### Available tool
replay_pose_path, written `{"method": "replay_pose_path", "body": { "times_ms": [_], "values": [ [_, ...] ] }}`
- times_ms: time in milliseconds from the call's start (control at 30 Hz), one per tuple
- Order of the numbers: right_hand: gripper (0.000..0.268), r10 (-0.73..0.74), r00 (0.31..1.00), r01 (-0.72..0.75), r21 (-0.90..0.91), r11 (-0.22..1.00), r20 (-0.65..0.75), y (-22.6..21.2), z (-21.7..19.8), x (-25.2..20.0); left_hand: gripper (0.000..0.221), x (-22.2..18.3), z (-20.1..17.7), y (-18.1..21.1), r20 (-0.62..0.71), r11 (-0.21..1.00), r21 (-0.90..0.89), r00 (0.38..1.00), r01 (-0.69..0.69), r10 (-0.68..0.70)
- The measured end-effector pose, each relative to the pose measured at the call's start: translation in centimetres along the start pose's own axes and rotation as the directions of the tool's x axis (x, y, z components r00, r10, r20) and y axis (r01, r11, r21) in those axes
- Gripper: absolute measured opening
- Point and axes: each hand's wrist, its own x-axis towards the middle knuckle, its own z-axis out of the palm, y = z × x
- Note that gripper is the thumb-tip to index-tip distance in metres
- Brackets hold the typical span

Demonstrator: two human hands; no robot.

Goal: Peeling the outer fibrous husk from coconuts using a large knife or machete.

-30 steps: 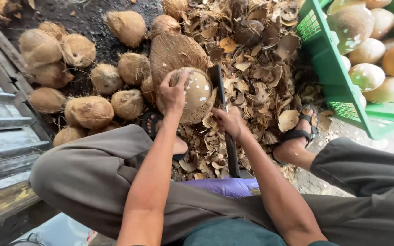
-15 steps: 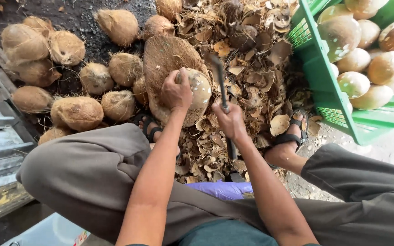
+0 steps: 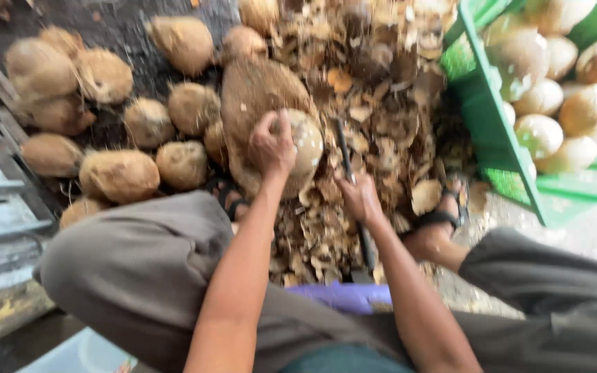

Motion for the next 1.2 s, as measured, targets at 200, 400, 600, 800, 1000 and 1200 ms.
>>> {"method": "replay_pose_path", "body": {
  "times_ms": [200,400,600,800,1000,1200],
  "values": [
    [0.034,-0.189,0.973,0.228,0.431,0.873,-0.132,-6.3,-0.6,-1.4,0.041,0.5,1.4,-1.8,-0.020,0.999,0.044,1.000,-0.011,0.012],
    [0.043,-0.112,0.993,0.086,0.395,0.915,0.042,-3.1,1.6,0.5,0.045,0.5,1.8,-1.6,-0.006,0.995,0.103,1.000,0.017,-0.017],
    [0.036,-0.380,0.912,0.410,0.402,0.819,-0.154,-8.9,-1.6,-1.2,0.045,1.4,1.7,-2.2,-0.027,0.997,0.071,1.000,0.018,-0.016],
    [0.035,0.043,0.982,-0.095,0.291,0.952,0.183,1.1,1.8,1.2,0.048,1.3,2.2,-3.0,-0.041,0.998,0.063,0.999,0.006,-0.004],
    [0.046,-0.033,0.992,-0.010,0.326,0.945,0.125,0.0,0.9,3.5,0.059,1.4,0.3,-0.9,-0.028,0.994,0.095,0.999,0.046,-0.044],
    [0.031,0.136,0.970,-0.206,0.380,0.902,0.203,6.0,1.6,3.7,0.043,2.0,3.7,-4.1,0.019,0.966,0.241,0.996,-0.090,0.088]
  ]
}}
